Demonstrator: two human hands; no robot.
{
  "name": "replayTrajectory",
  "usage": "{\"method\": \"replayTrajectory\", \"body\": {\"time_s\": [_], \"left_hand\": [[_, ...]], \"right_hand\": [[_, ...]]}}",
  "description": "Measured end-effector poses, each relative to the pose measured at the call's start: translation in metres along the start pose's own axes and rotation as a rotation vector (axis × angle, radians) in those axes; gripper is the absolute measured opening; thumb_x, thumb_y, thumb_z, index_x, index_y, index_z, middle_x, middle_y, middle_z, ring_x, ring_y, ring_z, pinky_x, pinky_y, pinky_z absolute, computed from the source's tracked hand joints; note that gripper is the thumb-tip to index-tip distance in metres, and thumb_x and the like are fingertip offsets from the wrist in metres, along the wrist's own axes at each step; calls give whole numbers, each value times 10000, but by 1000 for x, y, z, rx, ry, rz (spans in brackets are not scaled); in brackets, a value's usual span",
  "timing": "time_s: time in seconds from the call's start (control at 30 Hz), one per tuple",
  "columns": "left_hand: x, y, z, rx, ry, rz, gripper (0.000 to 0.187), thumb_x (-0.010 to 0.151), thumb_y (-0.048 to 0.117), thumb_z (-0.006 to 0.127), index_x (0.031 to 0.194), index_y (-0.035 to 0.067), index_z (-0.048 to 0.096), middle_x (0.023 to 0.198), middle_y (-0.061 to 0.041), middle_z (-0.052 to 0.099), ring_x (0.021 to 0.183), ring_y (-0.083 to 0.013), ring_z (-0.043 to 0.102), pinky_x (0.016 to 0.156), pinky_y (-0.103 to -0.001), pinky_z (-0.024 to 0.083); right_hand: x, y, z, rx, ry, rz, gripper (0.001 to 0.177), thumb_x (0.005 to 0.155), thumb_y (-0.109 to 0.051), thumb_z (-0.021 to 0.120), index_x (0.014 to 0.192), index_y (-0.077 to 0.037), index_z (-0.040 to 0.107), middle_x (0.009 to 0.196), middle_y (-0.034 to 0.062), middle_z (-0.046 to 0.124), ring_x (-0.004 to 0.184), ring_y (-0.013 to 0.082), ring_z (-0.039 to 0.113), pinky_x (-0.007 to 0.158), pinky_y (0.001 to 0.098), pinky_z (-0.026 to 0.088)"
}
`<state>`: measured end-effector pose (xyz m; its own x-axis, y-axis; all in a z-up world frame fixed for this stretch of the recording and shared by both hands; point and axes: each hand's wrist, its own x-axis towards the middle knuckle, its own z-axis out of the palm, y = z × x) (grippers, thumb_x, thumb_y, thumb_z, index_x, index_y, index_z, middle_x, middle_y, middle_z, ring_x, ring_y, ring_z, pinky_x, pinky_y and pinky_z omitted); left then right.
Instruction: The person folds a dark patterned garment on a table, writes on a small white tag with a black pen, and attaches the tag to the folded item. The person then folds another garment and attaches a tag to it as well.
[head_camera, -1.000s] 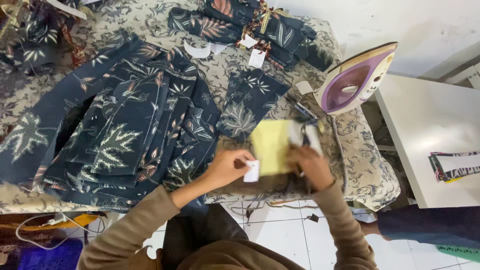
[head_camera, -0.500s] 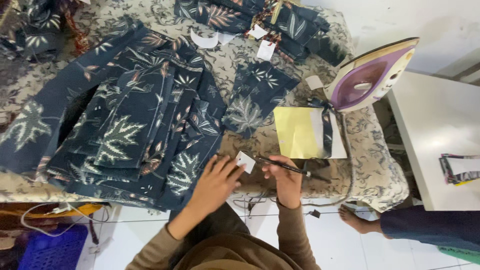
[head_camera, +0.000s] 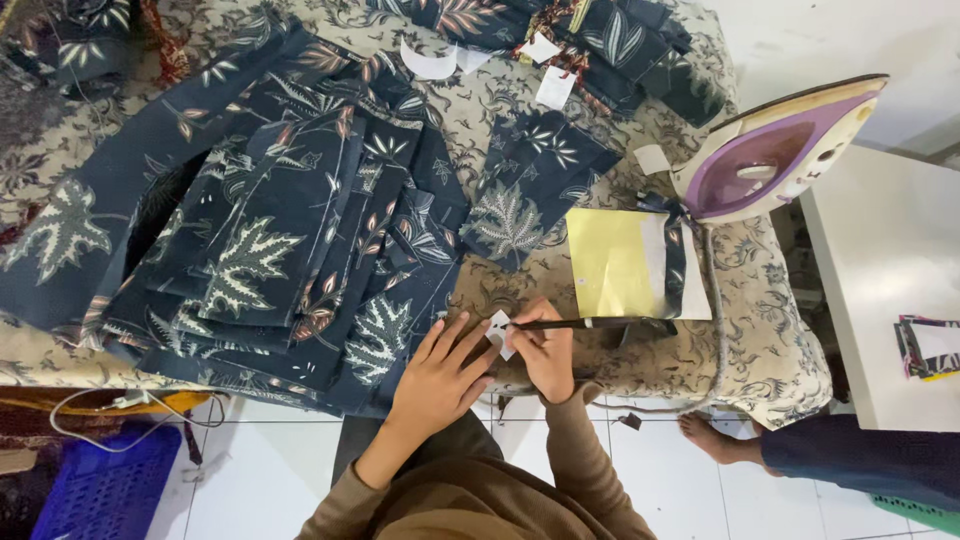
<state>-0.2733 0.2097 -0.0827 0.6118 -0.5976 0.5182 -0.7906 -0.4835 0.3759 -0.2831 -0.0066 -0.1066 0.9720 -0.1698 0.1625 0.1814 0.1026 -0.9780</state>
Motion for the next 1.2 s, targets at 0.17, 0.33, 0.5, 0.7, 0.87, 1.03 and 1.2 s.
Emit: {"method": "replayTrajectory", "body": {"time_s": [0.17, 0.33, 0.5, 0.7, 0.87, 1.03, 1.2], "left_hand": [[1, 0, 0, 19, 3, -10, 424, 953, 351, 650, 1340, 177, 641, 1492, -99, 539, 1425, -343, 435, 1186, -518, 296], [2, -1, 1, 13, -11, -5, 387, 941, 357, 662, 1290, 190, 657, 1480, -101, 548, 1423, -344, 437, 1183, -533, 294], [1, 0, 2, 17, 10, -15, 397, 944, 349, 662, 1310, 193, 668, 1475, -88, 556, 1419, -330, 444, 1180, -534, 301], [2, 0, 1, 0, 7, -31, 368, 948, 350, 667, 1279, 190, 665, 1480, -85, 556, 1421, -325, 448, 1166, -531, 322], [1, 0, 1, -7, -4, -34, 372, 931, 337, 669, 1273, 191, 671, 1474, -81, 558, 1415, -325, 447, 1147, -538, 334], [3, 0, 0, -4, 15, -36, 372, 935, 334, 672, 1274, 180, 668, 1471, -78, 563, 1417, -324, 454, 1143, -539, 344], [1, 1, 0, 1, 20, -39, 368, 946, 333, 673, 1278, 174, 677, 1466, -70, 567, 1420, -317, 459, 1152, -530, 344]], "right_hand": [[2, -6, 1, -151, -50, 21, 154, 924, 128, 613, 896, 1, 530, 785, 54, 571, 609, 102, 602, 532, 249, 452], [6, -17, 8, -209, -103, -49, 136, 896, 103, 639, 852, 5, 557, 773, 34, 572, 609, 97, 623, 519, 242, 476], [7, -22, 11, -421, -92, -91, 169, 859, 108, 687, 820, 9, 556, 729, 49, 551, 575, 110, 592, 510, 239, 416], [5, -18, 9, -324, -37, -54, 179, 888, 95, 662, 814, -4, 533, 751, 44, 582, 598, 92, 626, 518, 229, 454], [3, -13, 7, -371, -42, -67, 181, 893, 97, 675, 825, -4, 540, 735, 49, 582, 606, 88, 649, 512, 226, 472], [3, -12, 6, -342, -8, -3, 170, 897, 89, 674, 843, -15, 551, 665, 37, 623, 568, 85, 631, 506, 226, 471], [2, -9, 7, -298, 14, 6, 185, 896, 98, 661, 828, -15, 530, 697, 26, 597, 590, 79, 653, 501, 223, 481]]}}
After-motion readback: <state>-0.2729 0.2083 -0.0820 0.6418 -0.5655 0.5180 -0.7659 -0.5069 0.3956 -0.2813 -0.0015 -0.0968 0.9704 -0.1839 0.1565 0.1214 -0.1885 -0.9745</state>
